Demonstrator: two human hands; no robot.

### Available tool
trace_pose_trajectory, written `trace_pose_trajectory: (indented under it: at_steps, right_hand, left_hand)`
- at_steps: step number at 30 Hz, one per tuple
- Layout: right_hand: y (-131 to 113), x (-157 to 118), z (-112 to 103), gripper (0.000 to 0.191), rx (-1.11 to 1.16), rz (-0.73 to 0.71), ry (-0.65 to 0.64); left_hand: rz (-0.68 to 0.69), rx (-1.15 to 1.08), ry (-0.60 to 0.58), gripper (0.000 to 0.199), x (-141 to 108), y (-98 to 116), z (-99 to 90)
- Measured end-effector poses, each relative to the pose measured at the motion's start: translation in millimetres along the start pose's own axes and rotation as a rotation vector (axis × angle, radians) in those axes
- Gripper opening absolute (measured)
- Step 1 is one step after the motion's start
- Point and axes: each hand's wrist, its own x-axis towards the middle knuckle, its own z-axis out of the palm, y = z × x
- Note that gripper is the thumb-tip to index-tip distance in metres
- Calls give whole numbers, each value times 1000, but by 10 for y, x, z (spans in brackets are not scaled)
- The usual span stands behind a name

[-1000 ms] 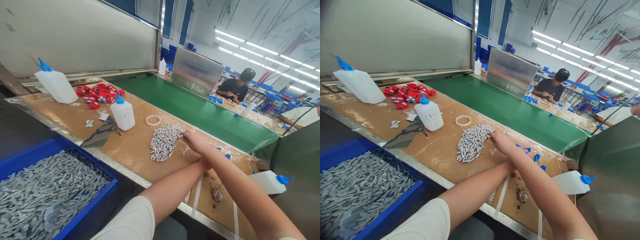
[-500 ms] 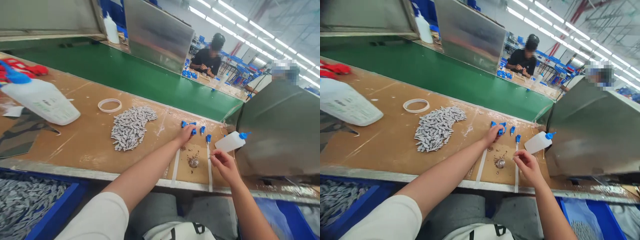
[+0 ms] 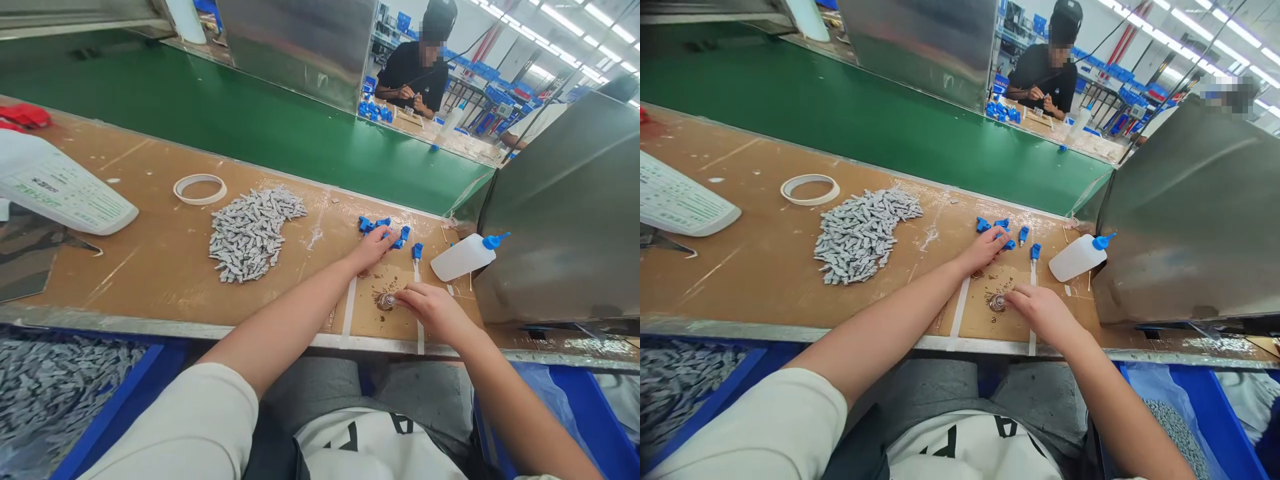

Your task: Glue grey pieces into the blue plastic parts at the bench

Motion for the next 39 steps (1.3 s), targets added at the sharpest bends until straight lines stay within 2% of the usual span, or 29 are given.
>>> trace_pose_trajectory:
  at_steps: [3, 6, 8, 13, 16, 22, 25, 28, 32, 35, 37, 39]
  right_hand:
    - [-8, 32, -41, 40, -25, -49, -83]
    - [24, 39, -53, 38, 94, -12, -52]
    - [78, 46, -7, 36, 227, 89, 85]
    - [248, 185, 230, 33, 635, 420, 649]
    - [322, 320, 324, 34, 781, 471, 758]
    - [391, 465, 437, 31, 673, 432, 744]
    - [431, 515, 499, 34, 567, 393, 716]
    - [494, 525, 527, 40, 390, 381, 639]
    - [536, 469, 546, 47, 150, 335, 475]
    - [510, 439, 566, 43, 183, 277, 411]
    - [482, 438, 575, 39, 254, 246, 373]
    - [458, 448, 581, 36, 289, 213, 325]
  left_hand:
    - [3, 60, 25, 47, 5, 0, 9]
    - [60, 134, -22, 43, 19, -16, 1]
    - [100, 211, -60, 45, 25, -44, -12]
    - [113, 355, -43, 45, 8, -115, -14]
    - [110, 398, -36, 43, -10, -106, 6]
    - [35, 483, -49, 41, -32, -27, 22]
    - [38, 511, -4, 41, -35, -12, 30]
    - [35, 536, 49, 40, -53, -5, 45]
    - [9, 600, 31, 41, -100, 53, 41]
    - [193, 580, 74, 34, -121, 140, 19]
    - [326, 441, 132, 33, -121, 180, 14]
    - [307, 223, 142, 40, -114, 178, 22]
